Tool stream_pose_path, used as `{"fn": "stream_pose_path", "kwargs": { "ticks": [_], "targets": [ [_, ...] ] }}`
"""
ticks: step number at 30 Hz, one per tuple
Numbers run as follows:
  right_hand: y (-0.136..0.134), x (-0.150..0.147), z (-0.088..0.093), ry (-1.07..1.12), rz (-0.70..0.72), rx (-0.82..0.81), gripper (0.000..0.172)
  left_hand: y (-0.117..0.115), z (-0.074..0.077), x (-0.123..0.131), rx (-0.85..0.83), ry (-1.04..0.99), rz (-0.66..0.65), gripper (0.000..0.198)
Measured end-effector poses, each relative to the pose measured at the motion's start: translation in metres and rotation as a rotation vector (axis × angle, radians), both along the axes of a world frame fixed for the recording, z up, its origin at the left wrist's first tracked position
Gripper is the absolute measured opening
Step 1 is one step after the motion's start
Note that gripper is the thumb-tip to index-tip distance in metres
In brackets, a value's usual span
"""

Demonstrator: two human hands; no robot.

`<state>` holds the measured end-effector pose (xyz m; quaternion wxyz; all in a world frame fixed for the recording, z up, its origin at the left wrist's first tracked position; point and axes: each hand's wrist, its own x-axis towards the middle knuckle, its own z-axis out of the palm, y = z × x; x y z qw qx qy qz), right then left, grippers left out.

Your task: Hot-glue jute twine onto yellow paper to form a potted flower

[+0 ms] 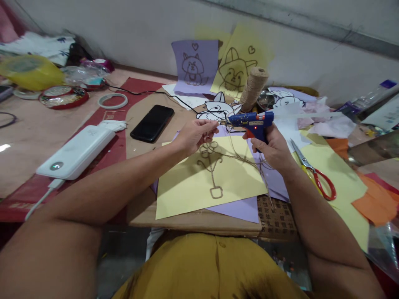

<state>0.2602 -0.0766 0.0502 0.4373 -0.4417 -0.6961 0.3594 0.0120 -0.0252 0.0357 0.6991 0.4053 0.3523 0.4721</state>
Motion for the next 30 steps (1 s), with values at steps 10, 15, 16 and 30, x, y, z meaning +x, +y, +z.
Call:
{"fn": "stream_pose_path", "kwargs": {
  "ticks": [10, 15, 16, 30],
  "targets": [
    [-0.0005, 0.0008, 0.0027, -0.019, -0.030, 0.000, 0.035, -0.0012, 0.0008, -0.0001, -0.004, 0.010, 0.007, 0.012],
    [-0.0007, 0.0008, 0.0027, -0.020, -0.009, 0.013, 0.034, 0.0004, -0.0007, -0.0004, -0.003, 0.004, 0.002, 0.014],
    [-0.0007, 0.0005, 0.0029, -0.025, -0.006, 0.013, 0.034, 0.0007, -0.0011, -0.0005, -0.002, 0.002, -0.002, 0.015],
    [-0.0018, -0.0004, 0.0053, -0.052, -0.010, 0.025, 0.031, 0.0006, -0.0024, -0.0007, 0.008, -0.008, -0.021, 0.017]
  ]
}}
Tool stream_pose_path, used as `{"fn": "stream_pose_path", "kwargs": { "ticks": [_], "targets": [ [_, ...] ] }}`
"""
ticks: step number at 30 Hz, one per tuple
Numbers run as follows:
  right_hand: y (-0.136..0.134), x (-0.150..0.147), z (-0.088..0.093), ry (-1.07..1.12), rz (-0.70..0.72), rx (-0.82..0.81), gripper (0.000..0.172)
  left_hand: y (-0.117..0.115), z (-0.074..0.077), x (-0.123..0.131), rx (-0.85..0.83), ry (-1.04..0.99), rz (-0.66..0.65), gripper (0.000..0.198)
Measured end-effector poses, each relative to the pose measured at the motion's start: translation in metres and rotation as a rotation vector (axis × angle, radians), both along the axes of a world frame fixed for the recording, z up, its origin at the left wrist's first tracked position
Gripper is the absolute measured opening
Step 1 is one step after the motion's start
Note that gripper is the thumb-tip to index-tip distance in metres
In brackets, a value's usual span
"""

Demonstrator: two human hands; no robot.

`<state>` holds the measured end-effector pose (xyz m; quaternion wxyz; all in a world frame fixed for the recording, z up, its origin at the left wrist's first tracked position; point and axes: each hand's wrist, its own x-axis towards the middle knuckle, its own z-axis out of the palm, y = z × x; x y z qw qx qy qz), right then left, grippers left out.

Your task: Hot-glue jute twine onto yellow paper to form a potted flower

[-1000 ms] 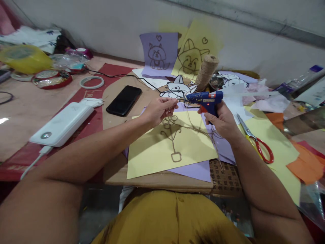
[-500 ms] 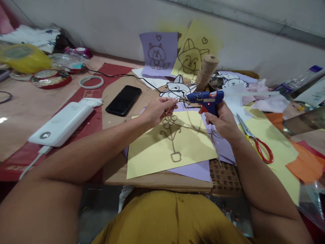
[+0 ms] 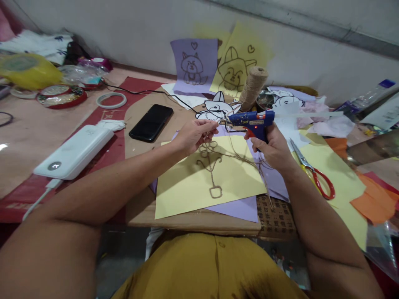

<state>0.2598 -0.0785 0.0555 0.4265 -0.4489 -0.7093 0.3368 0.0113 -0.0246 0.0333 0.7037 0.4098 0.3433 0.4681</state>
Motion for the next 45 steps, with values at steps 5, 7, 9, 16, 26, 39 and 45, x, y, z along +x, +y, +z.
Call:
{"fn": "stream_pose_path", "kwargs": {
  "ticks": [5, 7, 9, 16, 26, 39, 45],
  "targets": [
    [0.0007, -0.0005, 0.0002, -0.023, -0.010, -0.006, 0.030, 0.0011, -0.0017, 0.0000, -0.001, 0.010, -0.003, 0.020],
    [0.0009, 0.0000, -0.0001, -0.020, -0.024, -0.009, 0.030, 0.0010, -0.0016, 0.0003, 0.003, 0.009, -0.001, 0.020],
    [0.0006, 0.0006, -0.0003, -0.017, -0.030, -0.013, 0.030, 0.0008, -0.0011, 0.0004, 0.002, 0.007, 0.002, 0.019],
    [0.0002, -0.0002, -0.0007, -0.027, -0.012, -0.005, 0.030, -0.0003, 0.0006, 0.0006, -0.016, 0.000, 0.012, 0.014],
    [0.0008, 0.0011, -0.0021, -0.036, -0.018, 0.026, 0.030, -0.0033, 0.0049, 0.0012, -0.027, -0.010, 0.007, 0.013],
    [0.0033, 0.0031, -0.0057, -0.064, -0.013, 0.061, 0.029, -0.0024, 0.0025, 0.0009, -0.024, 0.003, 0.000, 0.015],
    [0.0039, 0.0032, -0.0092, -0.099, -0.028, 0.075, 0.028, -0.0011, 0.0008, 0.0008, -0.011, 0.011, 0.008, 0.018]
  ]
}}
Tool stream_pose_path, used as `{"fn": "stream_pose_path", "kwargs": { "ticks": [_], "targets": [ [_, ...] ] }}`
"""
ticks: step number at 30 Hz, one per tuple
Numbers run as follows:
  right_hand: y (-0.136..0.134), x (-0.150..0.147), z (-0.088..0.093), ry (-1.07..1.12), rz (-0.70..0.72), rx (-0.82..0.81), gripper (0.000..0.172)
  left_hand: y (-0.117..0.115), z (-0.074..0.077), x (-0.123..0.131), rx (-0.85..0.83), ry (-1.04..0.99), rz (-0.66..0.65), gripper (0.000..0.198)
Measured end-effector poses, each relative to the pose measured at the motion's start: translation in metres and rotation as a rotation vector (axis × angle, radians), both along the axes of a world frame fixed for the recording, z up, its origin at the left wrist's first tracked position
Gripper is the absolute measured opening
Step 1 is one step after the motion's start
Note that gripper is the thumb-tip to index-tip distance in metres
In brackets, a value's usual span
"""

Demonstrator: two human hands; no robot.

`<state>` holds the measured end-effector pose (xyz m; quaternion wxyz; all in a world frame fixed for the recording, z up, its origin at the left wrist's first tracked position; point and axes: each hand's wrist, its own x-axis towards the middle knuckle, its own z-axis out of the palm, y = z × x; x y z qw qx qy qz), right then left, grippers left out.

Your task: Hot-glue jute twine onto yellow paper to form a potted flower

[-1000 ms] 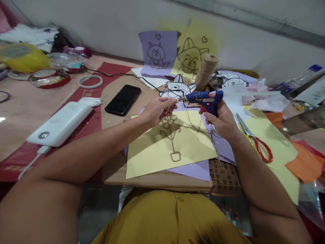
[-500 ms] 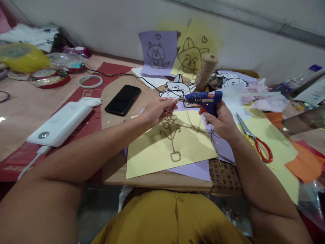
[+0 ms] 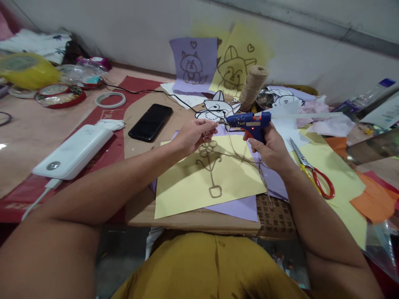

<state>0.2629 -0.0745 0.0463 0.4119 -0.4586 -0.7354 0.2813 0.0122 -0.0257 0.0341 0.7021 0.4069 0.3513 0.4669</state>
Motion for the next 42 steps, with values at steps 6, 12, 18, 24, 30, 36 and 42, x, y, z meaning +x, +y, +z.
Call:
{"fn": "stream_pose_path", "kwargs": {
  "ticks": [6, 12, 18, 24, 30, 36, 42],
  "targets": [
    [0.000, 0.001, 0.000, -0.004, -0.009, -0.004, 0.024, 0.000, -0.002, 0.000, 0.005, 0.023, 0.013, 0.019],
    [-0.001, -0.001, 0.002, -0.033, -0.021, 0.013, 0.029, 0.001, -0.004, -0.001, 0.022, 0.014, 0.025, 0.018],
    [0.001, 0.002, 0.000, -0.048, -0.043, 0.024, 0.033, 0.002, -0.004, 0.000, 0.016, 0.032, 0.017, 0.018],
    [0.000, 0.002, 0.000, -0.045, -0.032, 0.026, 0.034, -0.001, 0.000, -0.001, 0.006, 0.021, 0.004, 0.015],
    [0.000, 0.001, 0.000, -0.051, -0.049, 0.025, 0.037, -0.001, 0.000, 0.000, 0.009, -0.006, -0.018, 0.013],
    [0.001, 0.002, 0.001, -0.023, -0.057, -0.002, 0.033, -0.002, 0.000, -0.001, -0.004, -0.012, -0.044, 0.017],
    [0.012, 0.007, -0.004, 0.185, -0.129, -0.085, 0.035, -0.002, 0.000, 0.000, -0.012, -0.048, -0.071, 0.018]
  ]
}}
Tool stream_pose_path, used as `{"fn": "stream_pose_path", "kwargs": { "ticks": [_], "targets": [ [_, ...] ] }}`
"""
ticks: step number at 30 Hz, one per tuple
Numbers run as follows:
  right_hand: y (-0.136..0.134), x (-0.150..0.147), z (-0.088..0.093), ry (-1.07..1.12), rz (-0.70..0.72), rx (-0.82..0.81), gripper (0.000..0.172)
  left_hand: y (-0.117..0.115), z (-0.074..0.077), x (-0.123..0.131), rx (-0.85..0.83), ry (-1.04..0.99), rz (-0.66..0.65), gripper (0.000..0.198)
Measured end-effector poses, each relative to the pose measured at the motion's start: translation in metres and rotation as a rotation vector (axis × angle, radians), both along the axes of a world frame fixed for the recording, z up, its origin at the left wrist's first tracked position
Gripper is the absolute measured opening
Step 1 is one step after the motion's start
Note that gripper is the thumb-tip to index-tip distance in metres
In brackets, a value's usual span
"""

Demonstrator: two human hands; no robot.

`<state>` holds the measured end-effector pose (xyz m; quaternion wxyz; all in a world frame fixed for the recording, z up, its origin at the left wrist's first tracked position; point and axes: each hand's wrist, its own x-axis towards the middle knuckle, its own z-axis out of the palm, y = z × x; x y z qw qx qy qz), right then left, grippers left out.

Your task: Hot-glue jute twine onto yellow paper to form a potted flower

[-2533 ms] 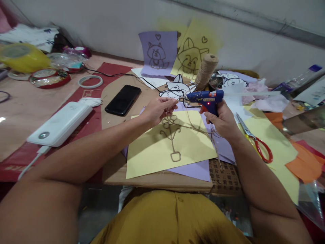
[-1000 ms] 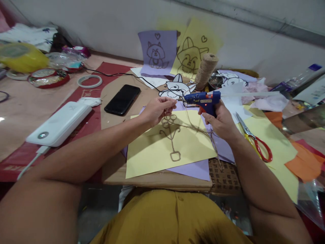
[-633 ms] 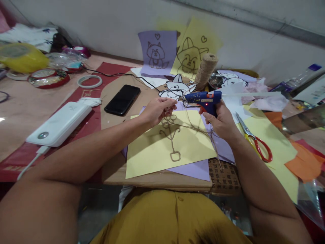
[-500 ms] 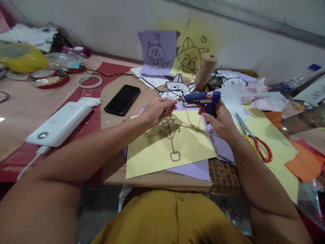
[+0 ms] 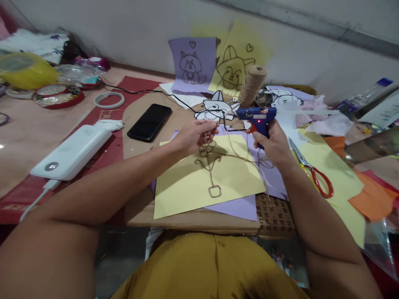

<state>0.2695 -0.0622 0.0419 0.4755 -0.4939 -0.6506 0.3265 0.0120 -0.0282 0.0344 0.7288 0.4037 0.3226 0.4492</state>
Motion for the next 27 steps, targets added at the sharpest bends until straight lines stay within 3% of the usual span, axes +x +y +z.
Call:
{"fn": "stream_pose_path", "kwargs": {
  "ticks": [3, 6, 8, 14, 19, 21, 22, 24, 27],
  "targets": [
    [0.013, 0.011, -0.009, 0.086, -0.168, -0.126, 0.030, 0.001, -0.002, 0.001, -0.002, -0.020, -0.003, 0.019],
    [0.028, 0.023, -0.021, 0.014, -0.363, -0.265, 0.028, 0.002, -0.005, 0.001, 0.003, -0.022, -0.001, 0.022],
    [0.036, 0.029, -0.029, -0.045, -0.405, -0.296, 0.029, 0.003, -0.006, 0.002, -0.006, -0.006, 0.004, 0.022],
    [0.051, 0.040, -0.042, -0.264, -0.456, -0.279, 0.034, -0.001, -0.003, 0.006, 0.021, 0.034, 0.027, 0.020],
    [0.038, 0.032, -0.032, -0.418, -0.608, -0.106, 0.026, -0.007, 0.001, 0.008, 0.089, 0.047, 0.055, 0.014],
    [0.026, 0.019, -0.024, -0.381, -0.506, 0.053, 0.029, -0.010, 0.002, 0.009, 0.082, 0.048, 0.052, 0.015],
    [0.019, 0.011, -0.019, -0.317, -0.383, 0.137, 0.031, -0.011, 0.003, 0.010, 0.072, 0.043, 0.045, 0.016],
    [0.006, -0.007, -0.011, -0.124, -0.149, 0.159, 0.034, -0.015, 0.005, 0.011, 0.050, 0.026, 0.016, 0.017],
    [-0.010, -0.031, -0.005, -0.029, 0.020, 0.130, 0.036, -0.023, 0.007, 0.014, 0.033, -0.008, -0.056, 0.019]
  ]
}}
